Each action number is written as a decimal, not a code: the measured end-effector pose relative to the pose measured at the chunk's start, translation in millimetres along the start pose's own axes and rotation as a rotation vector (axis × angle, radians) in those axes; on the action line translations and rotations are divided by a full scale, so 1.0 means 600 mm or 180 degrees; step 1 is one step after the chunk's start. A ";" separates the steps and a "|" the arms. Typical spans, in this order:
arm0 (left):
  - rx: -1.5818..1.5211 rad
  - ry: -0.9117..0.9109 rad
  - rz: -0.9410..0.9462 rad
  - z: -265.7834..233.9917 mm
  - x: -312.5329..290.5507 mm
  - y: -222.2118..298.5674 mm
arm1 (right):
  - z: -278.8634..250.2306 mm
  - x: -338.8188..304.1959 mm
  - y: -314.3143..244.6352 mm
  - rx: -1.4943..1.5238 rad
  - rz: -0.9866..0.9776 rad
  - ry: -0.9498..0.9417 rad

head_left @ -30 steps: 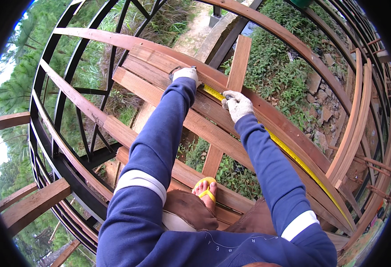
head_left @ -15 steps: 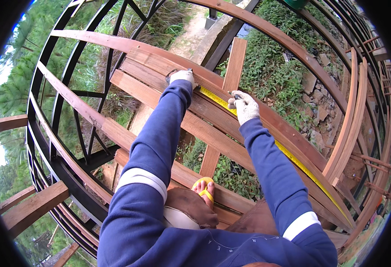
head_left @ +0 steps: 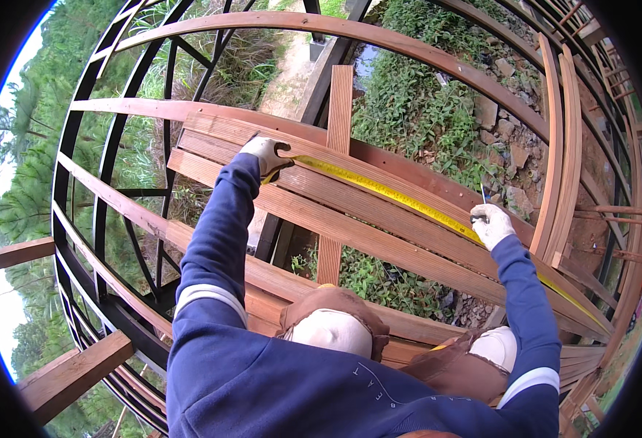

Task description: The person measures and marks a wooden board while standing on a skeletal structure. They extend a measuring tape along the length of a board, use a square to ensure a straight line, and mark the board with a pencil.

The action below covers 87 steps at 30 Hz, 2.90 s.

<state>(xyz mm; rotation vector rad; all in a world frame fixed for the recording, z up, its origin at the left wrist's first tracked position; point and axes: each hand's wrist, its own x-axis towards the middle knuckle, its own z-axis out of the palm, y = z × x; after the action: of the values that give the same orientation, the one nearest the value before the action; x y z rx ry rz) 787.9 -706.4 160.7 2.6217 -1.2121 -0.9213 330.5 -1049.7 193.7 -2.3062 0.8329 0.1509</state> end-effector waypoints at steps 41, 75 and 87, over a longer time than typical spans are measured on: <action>-0.0763 -0.4467 0.1247 0.252 -0.134 0.868 | -0.132 -0.490 0.456 0.6328 -0.0363 0.5115; -0.0188 -0.3922 0.1277 0.298 -0.053 0.850 | -0.034 -0.454 0.361 0.7362 -0.0225 0.3083; -0.0064 -0.4160 0.0898 0.295 -0.060 0.869 | -0.023 -0.481 0.412 0.7367 0.0134 0.3594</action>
<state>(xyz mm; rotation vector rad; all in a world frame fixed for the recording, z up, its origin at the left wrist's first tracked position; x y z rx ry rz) 327.2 -1006.5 210.3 1.5368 -1.5914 -2.6407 -48.1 -1047.9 158.1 0.0519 0.6502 -1.3838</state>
